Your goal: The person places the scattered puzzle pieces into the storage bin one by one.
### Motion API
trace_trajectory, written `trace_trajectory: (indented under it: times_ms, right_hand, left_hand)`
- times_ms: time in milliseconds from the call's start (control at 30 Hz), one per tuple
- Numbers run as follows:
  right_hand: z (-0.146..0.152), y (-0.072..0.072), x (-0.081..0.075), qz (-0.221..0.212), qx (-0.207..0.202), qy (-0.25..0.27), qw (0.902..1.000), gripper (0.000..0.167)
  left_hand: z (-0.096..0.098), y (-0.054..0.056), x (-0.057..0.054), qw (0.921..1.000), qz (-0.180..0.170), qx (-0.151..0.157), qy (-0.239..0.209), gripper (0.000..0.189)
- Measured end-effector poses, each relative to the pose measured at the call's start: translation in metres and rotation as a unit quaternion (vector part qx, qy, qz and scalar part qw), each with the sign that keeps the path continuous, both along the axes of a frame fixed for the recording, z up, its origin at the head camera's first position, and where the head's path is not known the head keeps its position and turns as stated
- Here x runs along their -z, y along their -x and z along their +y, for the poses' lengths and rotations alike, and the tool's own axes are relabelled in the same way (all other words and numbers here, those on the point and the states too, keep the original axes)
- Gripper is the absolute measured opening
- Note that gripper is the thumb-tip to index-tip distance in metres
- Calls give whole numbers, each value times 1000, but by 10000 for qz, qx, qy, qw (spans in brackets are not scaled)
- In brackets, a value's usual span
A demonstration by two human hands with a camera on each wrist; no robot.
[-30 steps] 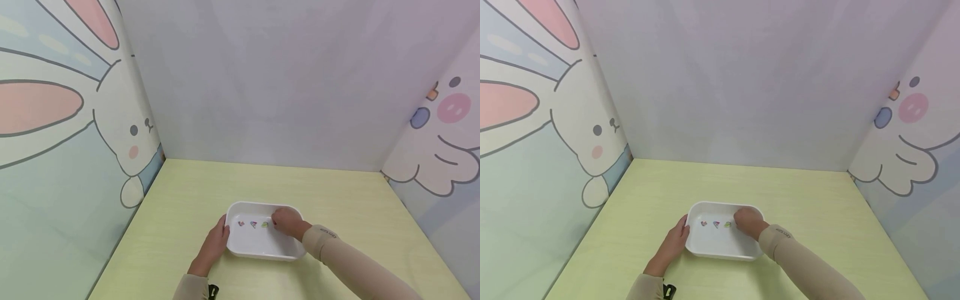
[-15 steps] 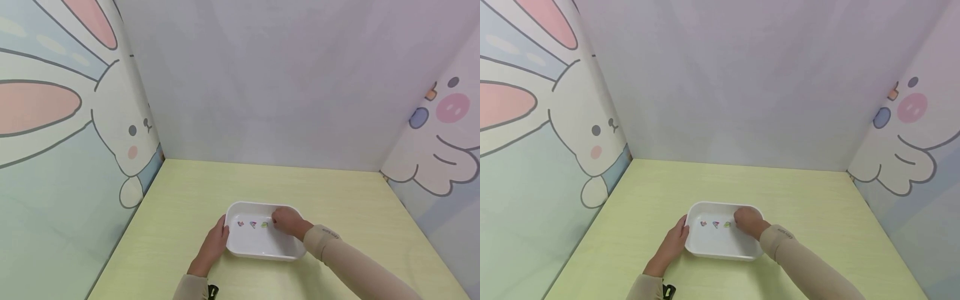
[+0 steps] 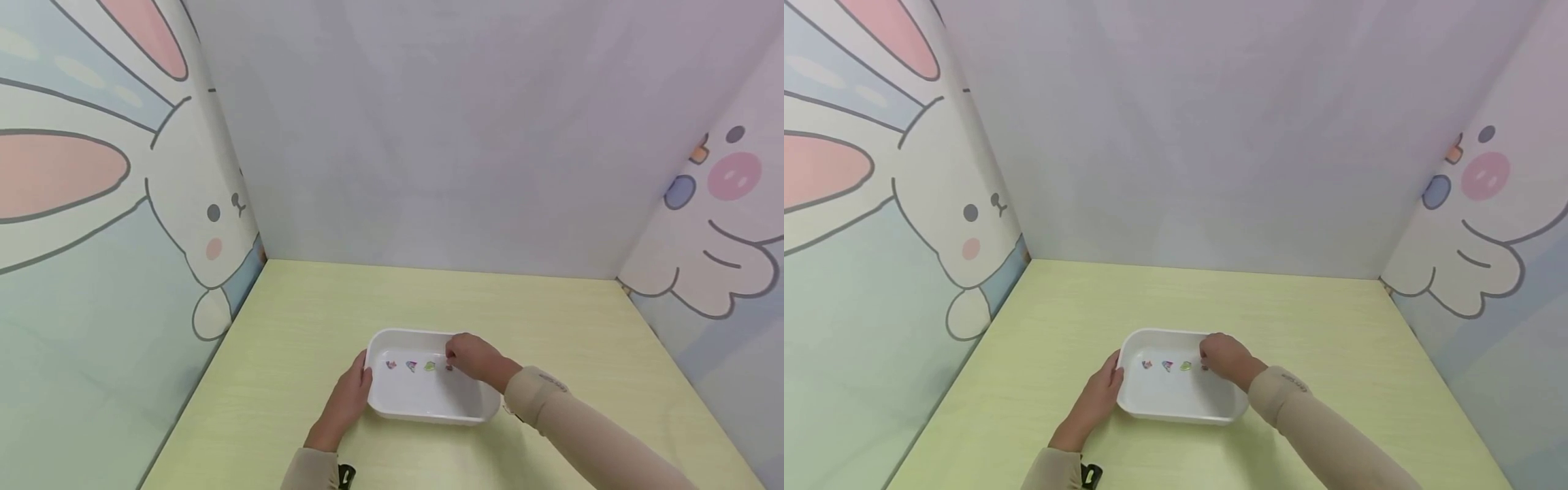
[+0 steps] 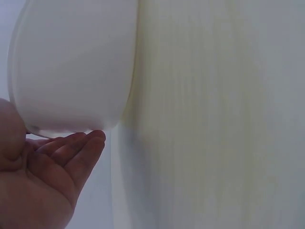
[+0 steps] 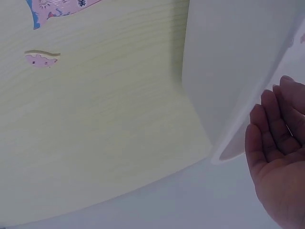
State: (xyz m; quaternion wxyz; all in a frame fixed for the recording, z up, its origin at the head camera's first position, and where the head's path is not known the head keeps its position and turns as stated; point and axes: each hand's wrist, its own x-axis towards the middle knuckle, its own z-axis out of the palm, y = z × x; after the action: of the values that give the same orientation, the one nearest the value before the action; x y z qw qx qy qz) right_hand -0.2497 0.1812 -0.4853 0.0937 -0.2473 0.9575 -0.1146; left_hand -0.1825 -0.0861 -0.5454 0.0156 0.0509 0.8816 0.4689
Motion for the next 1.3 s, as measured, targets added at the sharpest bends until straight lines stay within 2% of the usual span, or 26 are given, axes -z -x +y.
trace_trajectory:
  times_ms: [233,533,733,1300]
  right_hand:
    - [6,-2,-16,-253,403,177,9987,3]
    - [26,-3,-33,-188,663,464,9965,5]
    - [39,-6,-36,-117,668,614,9958,6]
    - [78,-17,-31,95,939,771,9926,4]
  left_hand:
    - [0,0,-1,10000,55,11,7,46]
    - [0,1,1,9999,95,-1,66,46]
    - [-3,1,0,9999,86,-42,86,46]
    - [0,0,-1,9999,79,53,-35,46]
